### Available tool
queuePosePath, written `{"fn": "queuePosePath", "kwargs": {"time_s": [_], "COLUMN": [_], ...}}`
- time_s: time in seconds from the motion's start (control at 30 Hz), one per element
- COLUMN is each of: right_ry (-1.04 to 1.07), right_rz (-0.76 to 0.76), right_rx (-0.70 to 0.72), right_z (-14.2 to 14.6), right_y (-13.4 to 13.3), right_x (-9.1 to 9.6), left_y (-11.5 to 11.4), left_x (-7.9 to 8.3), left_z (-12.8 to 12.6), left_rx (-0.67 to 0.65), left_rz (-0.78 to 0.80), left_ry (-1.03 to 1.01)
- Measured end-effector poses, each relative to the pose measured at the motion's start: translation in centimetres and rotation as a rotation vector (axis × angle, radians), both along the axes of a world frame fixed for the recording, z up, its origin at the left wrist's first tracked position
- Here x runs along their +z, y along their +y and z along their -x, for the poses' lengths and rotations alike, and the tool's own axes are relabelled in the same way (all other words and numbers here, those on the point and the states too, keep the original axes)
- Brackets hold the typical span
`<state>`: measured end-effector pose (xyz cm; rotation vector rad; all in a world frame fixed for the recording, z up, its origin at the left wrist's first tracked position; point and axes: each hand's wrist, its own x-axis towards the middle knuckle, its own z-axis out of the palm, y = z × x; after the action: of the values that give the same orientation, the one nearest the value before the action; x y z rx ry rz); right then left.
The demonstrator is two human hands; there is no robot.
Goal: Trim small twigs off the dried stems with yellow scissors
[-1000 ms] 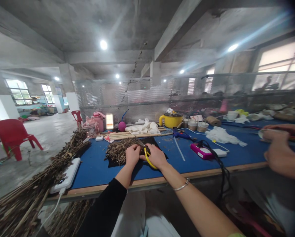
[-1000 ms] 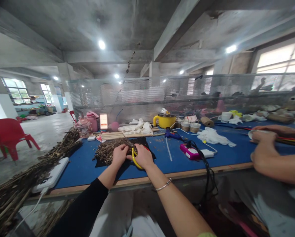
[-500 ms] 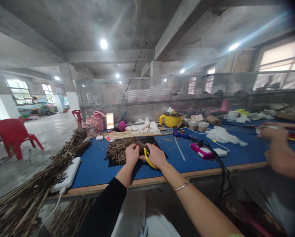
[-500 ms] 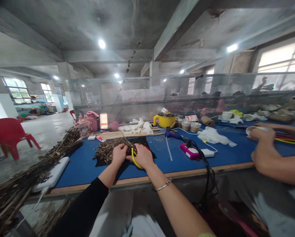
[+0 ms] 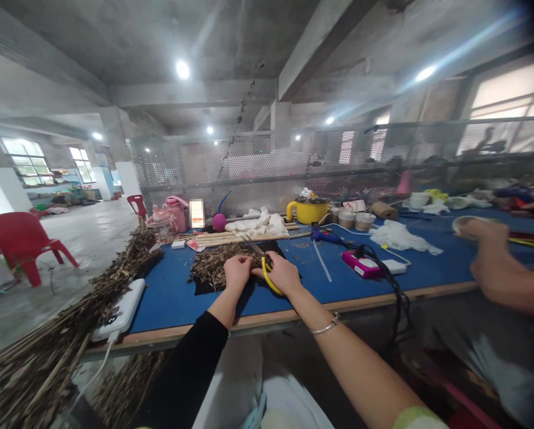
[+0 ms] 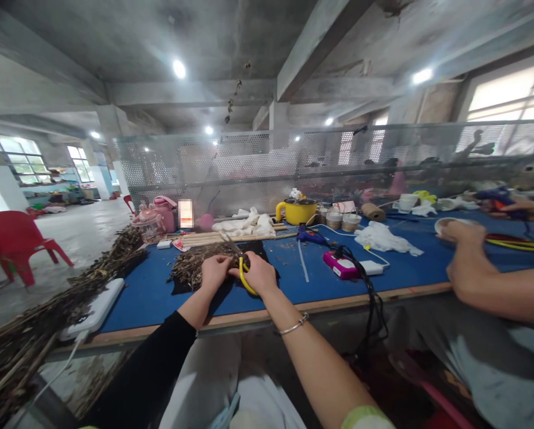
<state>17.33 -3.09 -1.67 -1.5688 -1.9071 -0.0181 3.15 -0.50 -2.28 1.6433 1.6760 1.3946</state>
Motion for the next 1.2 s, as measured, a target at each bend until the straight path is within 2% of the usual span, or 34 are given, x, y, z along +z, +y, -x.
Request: {"fn": "queuePosePath", "kwargs": {"time_s": [0.07, 0.13, 0.23, 0.3, 0.4, 0.47, 0.57, 0.6, 0.7, 0.8, 0.9, 1.0, 1.1, 1.2], "right_ry": [0.099, 0.192, 0.295, 0.324, 0.346, 0.375, 0.415, 0.421, 0.432, 0.435, 0.413, 0.398, 0.394, 0.395], "right_rz": [-0.008, -0.019, -0.061, -0.089, -0.113, -0.133, -0.158, -0.161, -0.157, -0.136, -0.122, -0.128, -0.136, -0.139], "right_rx": [-0.058, -0.115, -0.142, -0.14, -0.142, -0.13, -0.108, -0.1, -0.078, -0.073, -0.079, -0.075, -0.077, -0.067], "right_z": [-0.5, -1.0, -1.5, -1.5, -1.5, -1.6, -1.7, -1.8, -1.7, -1.5, -1.3, -1.3, -1.4, -1.4], "right_y": [0.3, 0.6, 1.1, 1.3, 1.5, 1.6, 1.8, 1.9, 1.9, 1.8, 1.6, 1.5, 1.6, 1.6], "right_x": [0.0, -0.1, -0.3, -0.5, -0.8, -0.9, -1.1, -1.1, -1.1, -1.0, -0.8, -0.7, -0.7, -0.8], "left_y": [0.4, 0.6, 0.5, 0.2, 0.0, 0.2, 0.6, 0.7, 0.9, 0.8, 0.5, 0.3, -0.1, -0.5], "left_x": [0.6, 1.4, 2.2, 2.3, 2.1, 2.1, 2.9, 3.4, 5.0, 6.2, 6.5, 5.9, 5.0, 4.3], "left_z": [0.2, 0.6, 1.1, 1.2, 0.7, 0.5, 1.4, 2.2, 6.0, 10.4, 13.3, 13.8, 13.0, 12.0], "left_rx": [0.014, 0.003, -0.178, -0.305, -0.306, -0.276, -0.306, -0.307, -0.198, -0.063, -0.029, -0.095, -0.156, -0.103], "left_rz": [0.024, -0.032, -0.129, -0.112, -0.055, -0.079, -0.201, -0.241, -0.291, -0.164, 0.004, 0.079, 0.116, 0.161], "left_ry": [-0.017, 0.058, 0.421, 0.686, 0.893, 0.892, 0.78, 0.739, 0.642, 0.646, 0.772, 0.848, 0.909, 0.96]}}
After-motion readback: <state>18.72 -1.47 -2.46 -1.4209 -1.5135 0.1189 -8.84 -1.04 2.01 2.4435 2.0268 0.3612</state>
